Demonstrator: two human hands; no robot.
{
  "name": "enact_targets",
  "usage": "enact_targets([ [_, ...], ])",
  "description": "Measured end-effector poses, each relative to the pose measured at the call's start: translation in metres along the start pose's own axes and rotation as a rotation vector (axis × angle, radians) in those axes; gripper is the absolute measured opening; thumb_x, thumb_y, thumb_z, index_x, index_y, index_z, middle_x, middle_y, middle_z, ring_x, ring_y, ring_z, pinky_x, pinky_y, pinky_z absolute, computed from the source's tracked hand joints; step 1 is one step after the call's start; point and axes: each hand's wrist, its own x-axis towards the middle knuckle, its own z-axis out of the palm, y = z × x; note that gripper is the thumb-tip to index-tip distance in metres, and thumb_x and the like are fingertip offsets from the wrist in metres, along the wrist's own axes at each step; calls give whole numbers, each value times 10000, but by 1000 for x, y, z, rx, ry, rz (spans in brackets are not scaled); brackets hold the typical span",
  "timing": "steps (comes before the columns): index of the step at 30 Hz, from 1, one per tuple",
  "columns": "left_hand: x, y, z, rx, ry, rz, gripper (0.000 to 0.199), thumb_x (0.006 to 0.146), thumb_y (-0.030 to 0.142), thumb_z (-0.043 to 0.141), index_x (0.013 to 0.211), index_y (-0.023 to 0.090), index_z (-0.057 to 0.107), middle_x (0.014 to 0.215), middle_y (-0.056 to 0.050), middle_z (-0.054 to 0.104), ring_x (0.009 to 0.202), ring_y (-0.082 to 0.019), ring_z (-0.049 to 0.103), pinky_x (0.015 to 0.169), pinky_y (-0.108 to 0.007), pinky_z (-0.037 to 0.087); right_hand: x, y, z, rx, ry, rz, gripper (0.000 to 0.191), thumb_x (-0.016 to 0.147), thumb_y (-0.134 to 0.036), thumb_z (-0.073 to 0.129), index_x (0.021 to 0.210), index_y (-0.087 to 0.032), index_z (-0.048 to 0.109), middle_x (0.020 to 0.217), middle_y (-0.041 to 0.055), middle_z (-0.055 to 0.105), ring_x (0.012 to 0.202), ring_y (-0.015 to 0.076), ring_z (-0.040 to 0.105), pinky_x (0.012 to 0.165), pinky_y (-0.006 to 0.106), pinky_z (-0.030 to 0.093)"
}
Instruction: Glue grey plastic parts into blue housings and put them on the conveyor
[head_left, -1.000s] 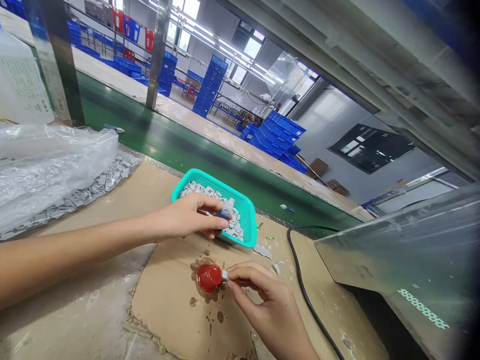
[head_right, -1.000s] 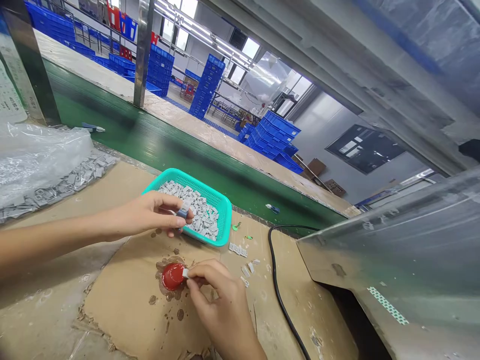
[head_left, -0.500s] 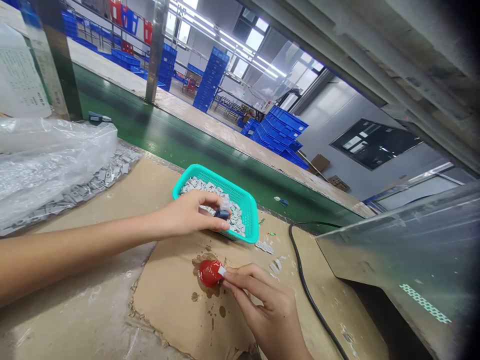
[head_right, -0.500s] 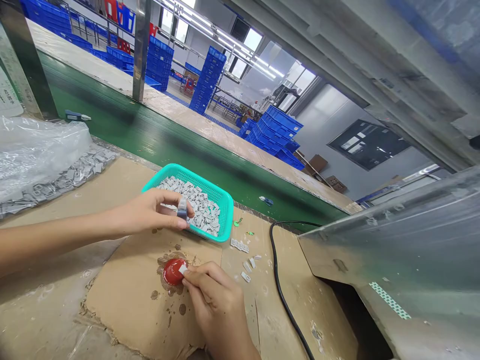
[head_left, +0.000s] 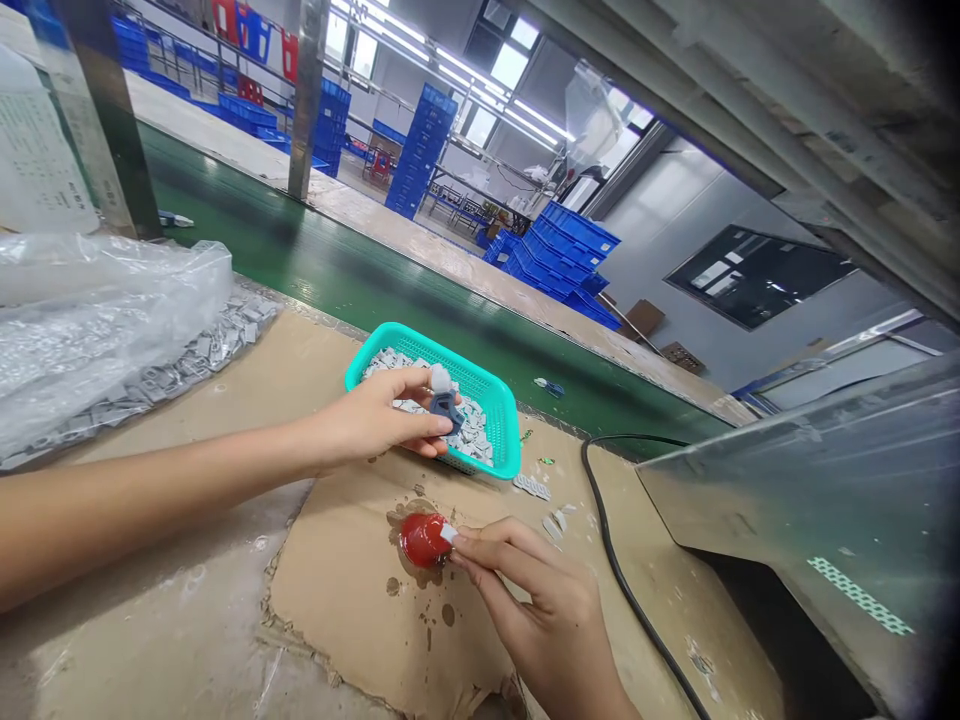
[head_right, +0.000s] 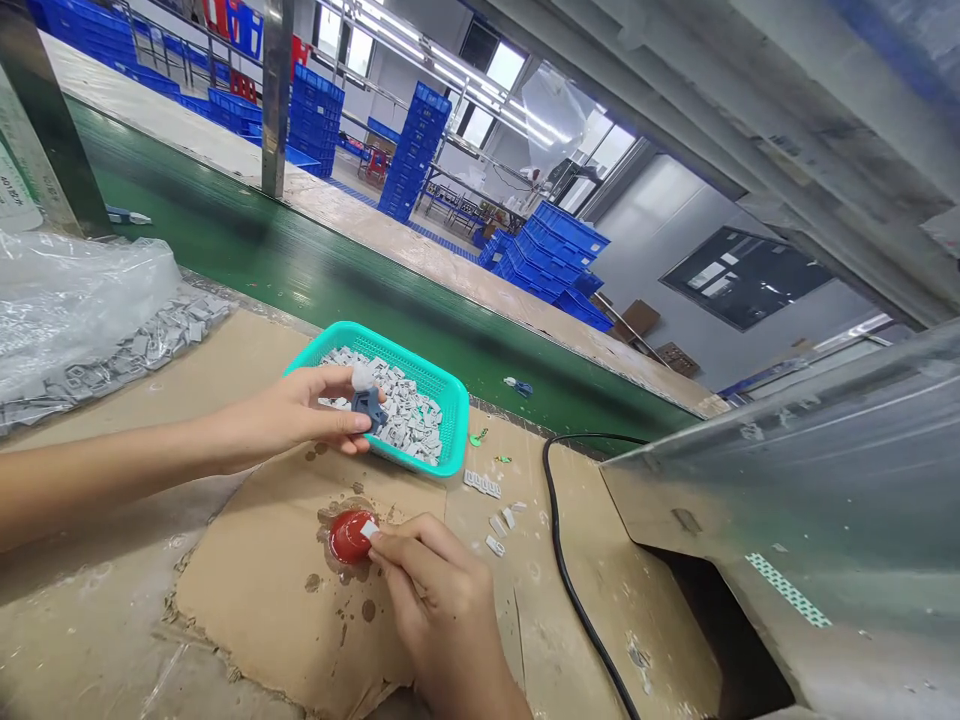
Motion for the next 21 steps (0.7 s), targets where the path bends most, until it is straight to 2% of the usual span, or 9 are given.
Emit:
enact_targets([
  [3,0,-2,0,-73,11,-33,142,722,118,560,863,133,546,826,12,522,611,-58,576,707,-249,478,3,-3,-5,-11,51,-20,156,740,-75,555,769,-168,676,665,56,625,601,141,589,520,226,484],
  [7,2,-2,-4,-94,32,-40,204,711,133,581,915,144,573,935,-28,561,762,-121,602,816,-311,453,5,-5,-7,-4,60,-23,177,728,-67,561,776,-191,678,664,40,634,586,137,593,506,220,484],
  [10,3,3,-6,-124,56,-30,254,729,105,554,980,143,575,1073,-59,541,829,-131,593,860,-321,439,7,-5,-7,5,49,-26,168,722,-65,563,757,-181,679,650,42,631,574,135,590,495,216,481],
  [12,3,7,-6,-175,57,-52,262,759,82,508,1008,137,568,1104,-66,526,806,-112,596,852,-308,447,8,-5,-8,-4,51,-25,159,718,-60,566,736,-169,679,643,45,629,575,134,592,501,213,481],
  [18,3,7,-7,-166,-35,-136,280,770,134,535,1044,181,567,796,-17,602,662,-90,614,708,-249,487,8,-7,-12,-15,52,-29,169,718,-63,566,756,-177,685,661,45,638,585,136,601,505,213,489],
  [21,3,5,-9,-194,-78,-110,247,743,173,582,989,187,588,774,-11,605,675,-101,622,695,-246,493,8,-7,-11,-12,64,-21,174,724,-76,562,758,-193,685,662,42,642,584,142,602,499,221,491],
])
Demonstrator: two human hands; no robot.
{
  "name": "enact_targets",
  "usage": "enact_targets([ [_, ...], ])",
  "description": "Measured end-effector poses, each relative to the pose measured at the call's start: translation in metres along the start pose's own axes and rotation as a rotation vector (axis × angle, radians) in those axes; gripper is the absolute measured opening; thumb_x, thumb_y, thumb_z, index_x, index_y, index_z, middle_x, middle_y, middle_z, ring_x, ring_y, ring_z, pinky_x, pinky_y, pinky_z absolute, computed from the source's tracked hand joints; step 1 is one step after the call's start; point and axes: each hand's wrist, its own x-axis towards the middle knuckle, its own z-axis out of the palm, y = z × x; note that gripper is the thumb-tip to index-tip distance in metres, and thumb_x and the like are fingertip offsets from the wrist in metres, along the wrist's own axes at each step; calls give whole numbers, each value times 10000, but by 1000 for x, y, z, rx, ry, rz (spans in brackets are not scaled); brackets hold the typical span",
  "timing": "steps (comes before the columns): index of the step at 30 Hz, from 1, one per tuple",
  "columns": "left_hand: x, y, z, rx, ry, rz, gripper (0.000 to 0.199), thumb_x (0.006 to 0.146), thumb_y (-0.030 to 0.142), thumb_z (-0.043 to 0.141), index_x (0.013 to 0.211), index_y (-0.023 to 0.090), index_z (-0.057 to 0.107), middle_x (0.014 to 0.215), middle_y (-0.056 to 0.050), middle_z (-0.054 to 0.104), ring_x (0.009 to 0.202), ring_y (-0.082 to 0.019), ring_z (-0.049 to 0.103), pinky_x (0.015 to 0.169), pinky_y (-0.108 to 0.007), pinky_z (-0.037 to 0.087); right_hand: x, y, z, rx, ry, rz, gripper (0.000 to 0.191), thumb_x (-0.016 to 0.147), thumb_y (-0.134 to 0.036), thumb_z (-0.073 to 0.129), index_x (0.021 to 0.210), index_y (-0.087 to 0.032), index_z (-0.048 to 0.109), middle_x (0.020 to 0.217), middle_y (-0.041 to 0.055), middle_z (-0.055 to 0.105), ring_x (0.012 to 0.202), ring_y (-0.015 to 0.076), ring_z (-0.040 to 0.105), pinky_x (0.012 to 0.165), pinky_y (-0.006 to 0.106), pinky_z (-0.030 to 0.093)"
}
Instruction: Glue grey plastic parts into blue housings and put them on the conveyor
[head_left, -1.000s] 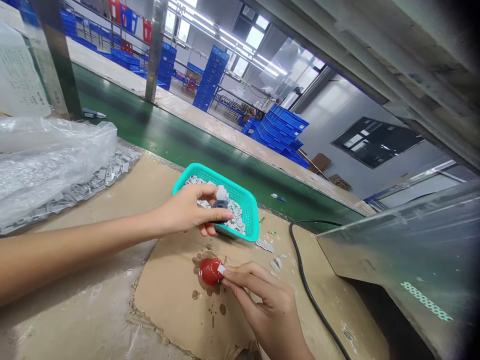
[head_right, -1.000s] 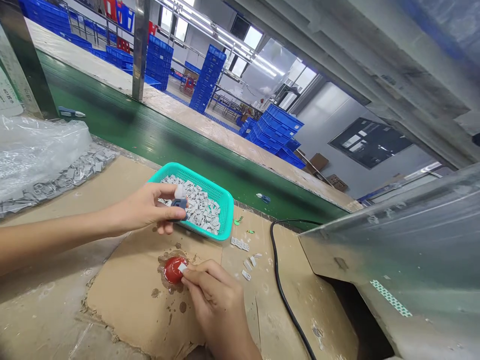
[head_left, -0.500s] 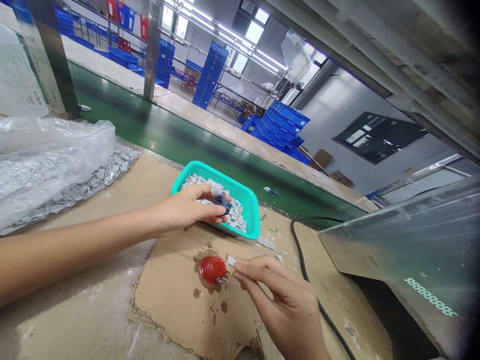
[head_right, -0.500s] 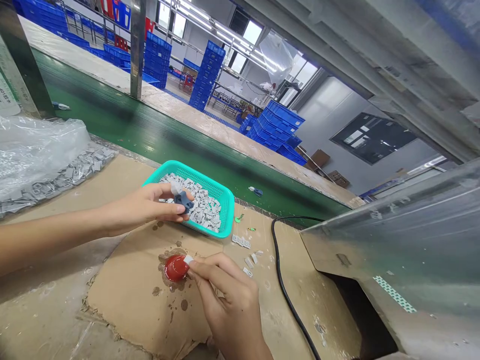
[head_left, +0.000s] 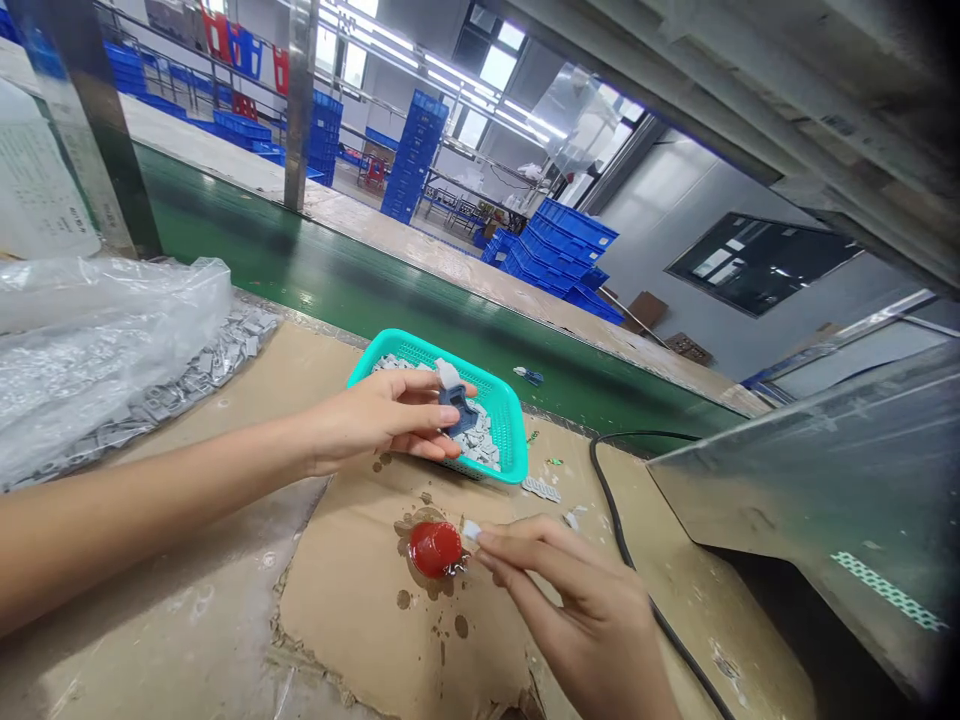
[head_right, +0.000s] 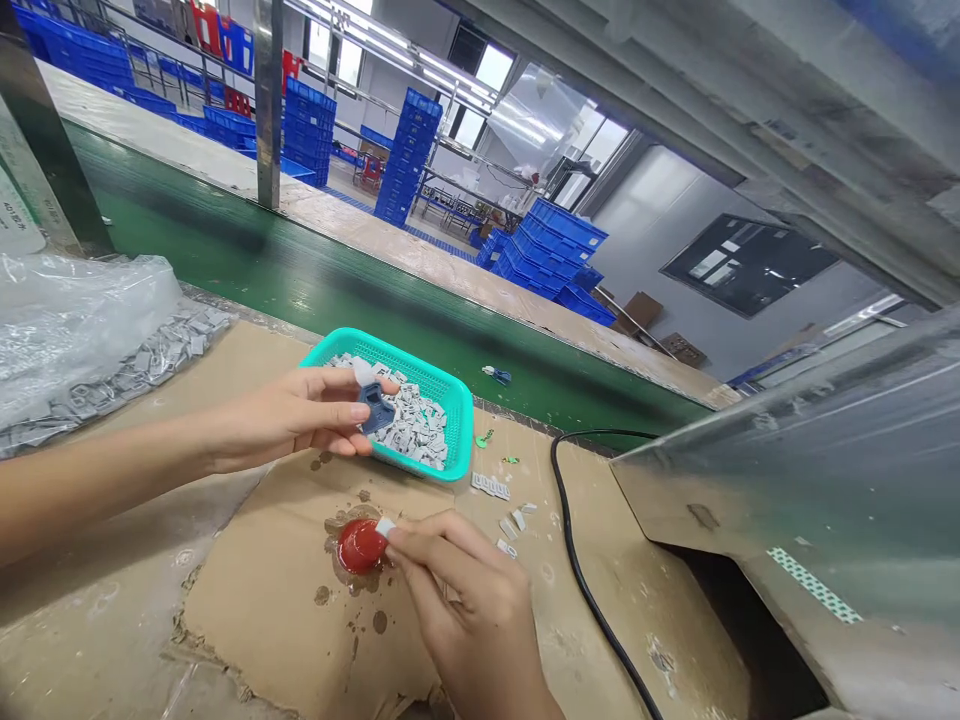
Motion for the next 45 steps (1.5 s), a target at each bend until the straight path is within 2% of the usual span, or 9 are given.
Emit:
enact_targets([
  [6,1,-3,0,-131,-33,-37,183,738,137,581,918,170,595,897,-31,608,755,-136,643,753,-257,488,1,2,2,18,-5,2,167,719,-76,571,755,-193,685,650,38,638,574,140,601,498,216,488],
  [10,1,-6,0,-150,-61,-14,176,724,150,603,895,192,604,805,5,615,683,-106,645,680,-206,489,0,3,-1,65,-21,31,161,709,-75,593,762,-190,692,657,37,642,589,139,603,511,215,491],
  [15,0,-10,-1,-129,-181,58,151,651,214,679,763,165,590,745,4,618,746,-130,638,670,-204,478,6,4,-13,196,100,165,137,690,-116,634,732,-230,698,689,30,660,645,162,606,585,263,513],
  [21,1,-12,2,-30,-69,7,256,634,255,692,859,183,594,796,13,612,426,-9,531,388,-111,359,16,15,-13,452,156,336,74,660,-185,673,720,-219,701,720,35,654,631,160,601,557,261,517],
  [25,1,-11,6,-144,-33,-60,235,741,315,584,924,168,605,806,-12,621,520,-38,587,513,-130,453,19,21,-9,542,174,414,79,648,-212,681,724,-196,695,745,46,647,654,166,601,583,272,523],
  [28,0,-10,8,-266,-60,-108,213,810,248,494,962,137,593,888,-57,633,721,-117,642,727,-207,486,22,21,-11,518,193,412,80,646,-219,680,719,-188,692,750,52,655,700,181,604,613,283,522],
  [30,-1,-10,8,-274,-88,-111,182,796,179,509,953,134,588,895,-58,636,765,-135,642,775,-232,473,27,18,-13,487,228,395,74,656,-218,671,724,-197,691,770,47,661,727,180,607,647,286,522],
  [37,-1,-18,9,-63,-97,16,84,681,184,636,752,145,611,782,0,618,712,-92,583,747,-247,456,42,2,-11,287,265,274,96,644,-147,655,687,-218,702,739,23,681,740,174,617,680,279,527],
  [45,2,-21,7,59,-92,93,135,616,167,671,613,142,538,637,55,561,632,-70,523,622,-197,419,42,1,-7,286,227,255,140,630,-106,652,641,-234,706,699,9,686,712,165,627,651,263,541],
])
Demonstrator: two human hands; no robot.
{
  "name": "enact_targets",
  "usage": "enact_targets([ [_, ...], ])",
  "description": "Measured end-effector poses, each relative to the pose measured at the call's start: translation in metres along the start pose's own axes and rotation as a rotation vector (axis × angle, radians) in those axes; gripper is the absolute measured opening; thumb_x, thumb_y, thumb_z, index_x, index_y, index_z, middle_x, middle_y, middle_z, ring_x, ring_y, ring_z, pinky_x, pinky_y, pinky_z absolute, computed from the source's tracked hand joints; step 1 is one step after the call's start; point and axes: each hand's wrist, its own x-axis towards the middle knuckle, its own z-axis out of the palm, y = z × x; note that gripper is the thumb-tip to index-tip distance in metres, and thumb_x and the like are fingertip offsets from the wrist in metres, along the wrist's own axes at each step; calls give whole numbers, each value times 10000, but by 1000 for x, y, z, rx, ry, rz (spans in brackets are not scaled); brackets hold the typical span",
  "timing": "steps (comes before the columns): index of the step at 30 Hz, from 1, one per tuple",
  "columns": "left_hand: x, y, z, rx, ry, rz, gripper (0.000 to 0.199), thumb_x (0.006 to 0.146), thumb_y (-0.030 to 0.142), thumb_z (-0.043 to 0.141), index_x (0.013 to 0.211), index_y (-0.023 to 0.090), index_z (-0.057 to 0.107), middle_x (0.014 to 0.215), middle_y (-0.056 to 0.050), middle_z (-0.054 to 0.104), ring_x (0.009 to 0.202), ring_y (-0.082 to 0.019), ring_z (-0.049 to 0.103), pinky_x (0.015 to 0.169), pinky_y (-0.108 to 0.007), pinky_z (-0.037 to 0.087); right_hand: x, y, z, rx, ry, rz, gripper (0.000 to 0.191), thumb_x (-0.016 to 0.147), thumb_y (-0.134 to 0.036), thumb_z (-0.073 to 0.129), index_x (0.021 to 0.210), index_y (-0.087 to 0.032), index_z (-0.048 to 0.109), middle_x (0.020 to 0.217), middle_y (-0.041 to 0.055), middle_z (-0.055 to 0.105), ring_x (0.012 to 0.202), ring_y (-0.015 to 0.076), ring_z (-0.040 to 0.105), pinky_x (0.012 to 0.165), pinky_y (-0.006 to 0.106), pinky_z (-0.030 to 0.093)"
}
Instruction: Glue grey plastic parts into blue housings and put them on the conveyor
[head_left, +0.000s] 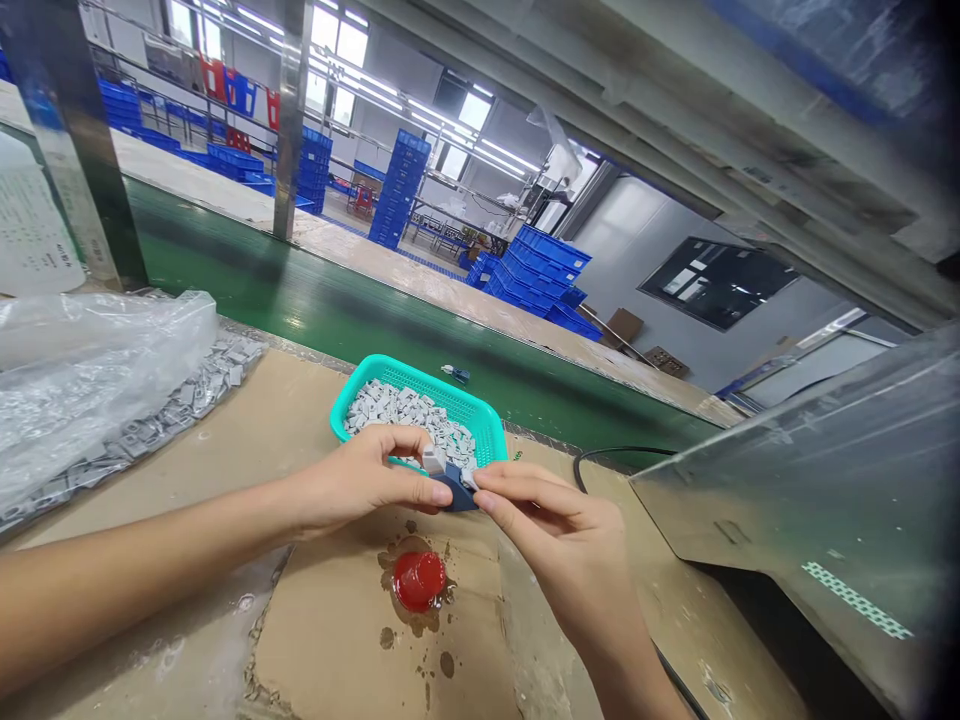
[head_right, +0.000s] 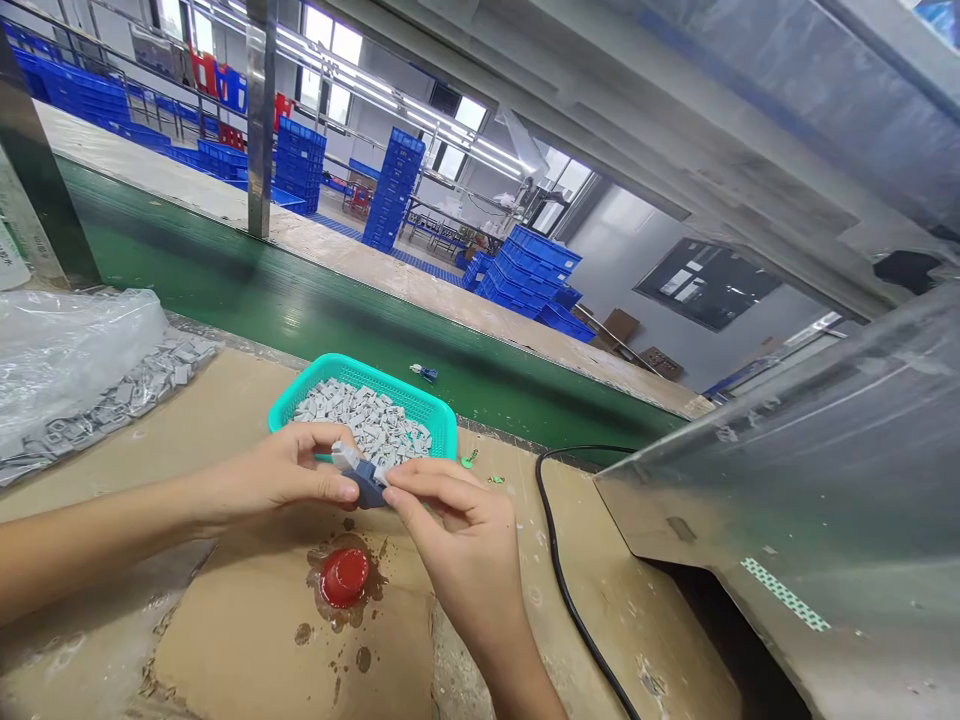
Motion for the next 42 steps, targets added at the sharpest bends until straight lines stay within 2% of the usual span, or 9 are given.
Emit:
enact_targets([
  [7,-4,1,6,15,92,-23,156,634,167,664,670,148,514,635,44,576,642,-67,523,629,-186,394,-3,4,-2,-52,-86,-86,139,702,-111,598,715,-206,699,796,32,653,777,155,605,707,265,522],
  [12,-3,3,14,-167,157,68,65,714,179,601,701,143,548,720,23,535,736,-86,524,733,-233,435,-4,10,13,-84,-83,-178,285,737,-82,553,975,-212,643,970,49,587,868,153,576,750,269,507],
  [17,-2,10,16,-368,220,34,159,782,194,535,938,175,557,836,-17,574,751,-92,551,683,-210,436,7,3,27,-178,-31,-384,267,750,-58,519,943,-196,642,901,46,598,810,138,573,717,252,503],
  [20,1,21,5,-406,284,-1,127,804,170,498,905,139,570,903,-53,596,790,-127,587,658,-210,450,25,8,18,-116,-24,-299,268,774,-111,507,1014,-190,596,930,48,605,849,147,580,755,270,503],
  [22,4,29,-5,-439,325,-3,126,820,149,465,825,101,582,920,-80,604,809,-140,593,660,-208,462,40,21,8,-196,-25,-211,259,790,-143,476,1023,-177,584,925,58,617,841,153,591,748,283,504],
  [25,9,36,-19,-560,366,26,171,833,149,445,783,78,593,816,-69,606,759,-100,579,649,-170,467,59,47,0,-520,-265,-95,240,739,-117,488,913,-170,645,877,62,653,752,165,607,681,285,499],
  [29,13,37,-36,-618,377,60,201,846,173,421,845,66,592,756,-58,574,687,-81,545,551,-151,450,67,70,8,-617,-421,-71,258,605,-44,556,785,-167,694,774,55,681,669,180,605,651,284,470],
  [36,35,36,-86,-45,520,212,200,812,169,391,873,101,569,718,-42,525,613,-87,501,542,-198,420,70,69,14,-561,-447,-66,251,624,-23,496,619,-170,699,672,57,684,648,188,597,645,289,449],
  [42,71,42,-155,568,633,80,192,821,254,454,892,107,555,803,-35,574,689,-119,546,631,-278,455,70,67,1,-315,-320,-34,196,698,-114,488,698,-152,681,773,69,658,715,169,608,648,278,492],
])
